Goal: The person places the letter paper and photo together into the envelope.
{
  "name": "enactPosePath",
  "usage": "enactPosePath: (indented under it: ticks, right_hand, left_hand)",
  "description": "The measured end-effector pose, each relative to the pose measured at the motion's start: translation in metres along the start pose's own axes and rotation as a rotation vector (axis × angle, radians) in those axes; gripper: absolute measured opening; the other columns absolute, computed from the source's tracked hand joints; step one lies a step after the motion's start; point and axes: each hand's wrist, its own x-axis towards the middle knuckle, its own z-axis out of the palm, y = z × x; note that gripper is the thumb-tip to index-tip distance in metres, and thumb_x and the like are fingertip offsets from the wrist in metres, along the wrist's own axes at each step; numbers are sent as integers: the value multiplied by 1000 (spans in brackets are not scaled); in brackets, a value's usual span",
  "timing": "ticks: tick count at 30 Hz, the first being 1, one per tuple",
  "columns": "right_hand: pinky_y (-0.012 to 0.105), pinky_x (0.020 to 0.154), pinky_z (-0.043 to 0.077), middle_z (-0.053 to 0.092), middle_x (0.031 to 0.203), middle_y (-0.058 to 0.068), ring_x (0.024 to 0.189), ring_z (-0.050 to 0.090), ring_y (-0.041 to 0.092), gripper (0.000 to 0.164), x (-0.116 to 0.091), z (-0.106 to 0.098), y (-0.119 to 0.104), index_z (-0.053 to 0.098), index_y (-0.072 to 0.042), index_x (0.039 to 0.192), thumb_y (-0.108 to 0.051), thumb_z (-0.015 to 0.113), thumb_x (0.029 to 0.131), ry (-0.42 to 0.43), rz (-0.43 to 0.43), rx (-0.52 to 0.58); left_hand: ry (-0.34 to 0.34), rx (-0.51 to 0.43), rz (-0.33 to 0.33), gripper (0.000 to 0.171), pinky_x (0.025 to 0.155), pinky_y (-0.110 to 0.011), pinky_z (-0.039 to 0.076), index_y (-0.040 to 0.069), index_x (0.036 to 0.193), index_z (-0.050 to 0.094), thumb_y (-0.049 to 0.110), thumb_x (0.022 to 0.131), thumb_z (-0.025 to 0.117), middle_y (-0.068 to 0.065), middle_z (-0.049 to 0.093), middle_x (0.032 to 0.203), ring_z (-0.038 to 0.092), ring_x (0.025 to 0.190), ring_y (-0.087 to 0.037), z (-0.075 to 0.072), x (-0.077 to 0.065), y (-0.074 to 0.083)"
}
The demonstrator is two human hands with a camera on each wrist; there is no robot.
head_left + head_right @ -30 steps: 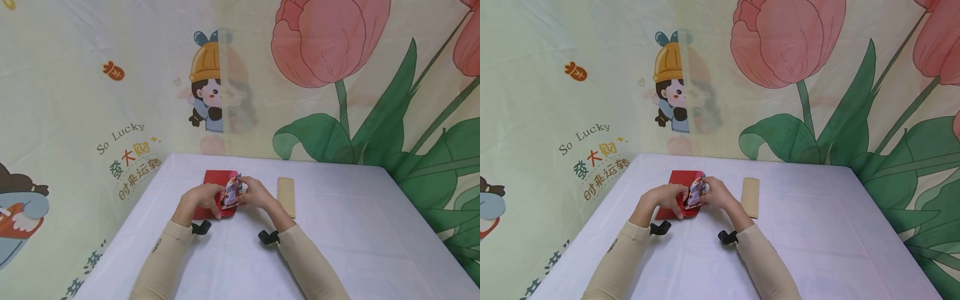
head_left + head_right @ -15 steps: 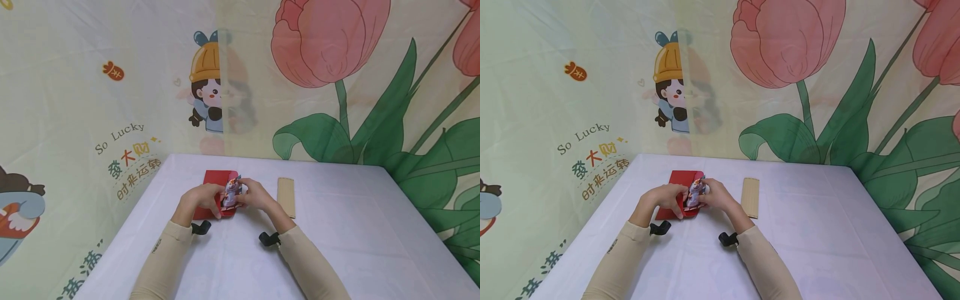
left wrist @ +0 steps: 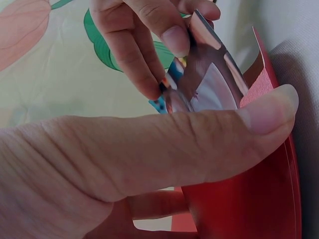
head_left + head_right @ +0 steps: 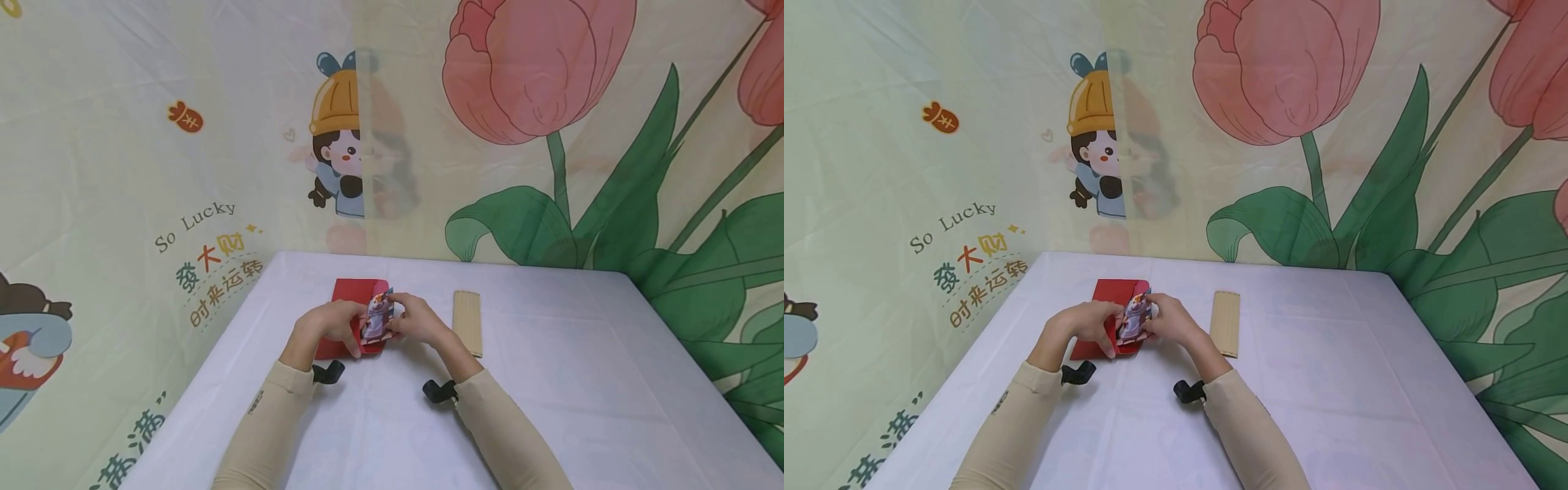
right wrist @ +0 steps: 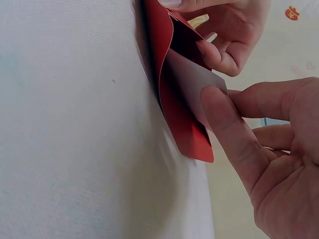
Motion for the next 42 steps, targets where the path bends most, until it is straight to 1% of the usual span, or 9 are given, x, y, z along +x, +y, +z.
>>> enactPosePath:
  ticks: [7,13,18,23,26,30,34,38,42]
  right_hand:
    - [29,65,58,60,140,23,72,75,24,69,1,2,0,45,0,154,-4,75,91,-1,29,-3]
    - [28,61,53,65,128,21,65,70,17,71,2,5,-1,48,-2,152,-6,80,89,29,38,-9]
    - [28,60,50,60,139,18,65,58,14,67,3,8,-1,54,-2,147,-7,83,87,87,0,-39]
    - [27,68,54,53,151,15,76,60,15,72,3,12,-1,50,-2,150,-3,83,86,78,-6,-37]
    - [31,74,58,49,156,14,82,64,20,79,3,14,-2,47,-3,153,-2,84,84,61,3,-38]
    - [42,92,60,45,160,13,111,63,27,82,3,16,-4,47,-4,154,-5,86,82,55,19,-54]
    - [51,110,50,42,163,15,139,49,33,83,2,18,-3,47,-3,154,-9,87,82,50,11,-74]
    - [53,114,45,39,164,18,144,45,36,84,3,21,-2,45,-2,155,-10,87,83,31,-7,-92]
    - [51,111,49,37,165,18,144,44,36,83,2,24,-3,45,-2,155,-11,86,84,25,-3,-93]
  left_hand:
    - [-1,8,-22,48,83,-42,52,19,100,64,28,68,99,1,63,100,56,102,-22,-1,-1,1]
    - [3,11,-18,50,84,-42,52,17,104,65,28,69,99,1,63,101,56,103,-22,-2,-1,2]
    - [5,18,-8,51,85,-42,51,17,104,65,28,68,99,1,63,100,57,102,-22,-2,-2,2]
    - [6,19,-1,50,83,-41,51,17,101,64,28,67,99,1,63,99,57,100,-21,-3,-1,1]
    - [7,24,-7,50,84,-42,52,18,102,65,29,68,99,1,63,100,57,102,-21,-3,-1,1]
    - [3,30,-16,50,86,-43,54,18,103,65,30,68,99,1,64,103,57,104,-21,-2,-1,2]
    - [7,19,-19,50,91,-46,54,21,105,67,30,68,99,2,64,107,56,108,-21,-2,-1,1]
    - [4,-7,-22,48,90,-45,54,21,103,67,29,68,99,3,64,108,56,108,-21,0,-1,1]
    - [-1,-14,-26,47,84,-42,54,19,98,66,29,68,99,2,64,103,57,104,-21,-1,-2,1]
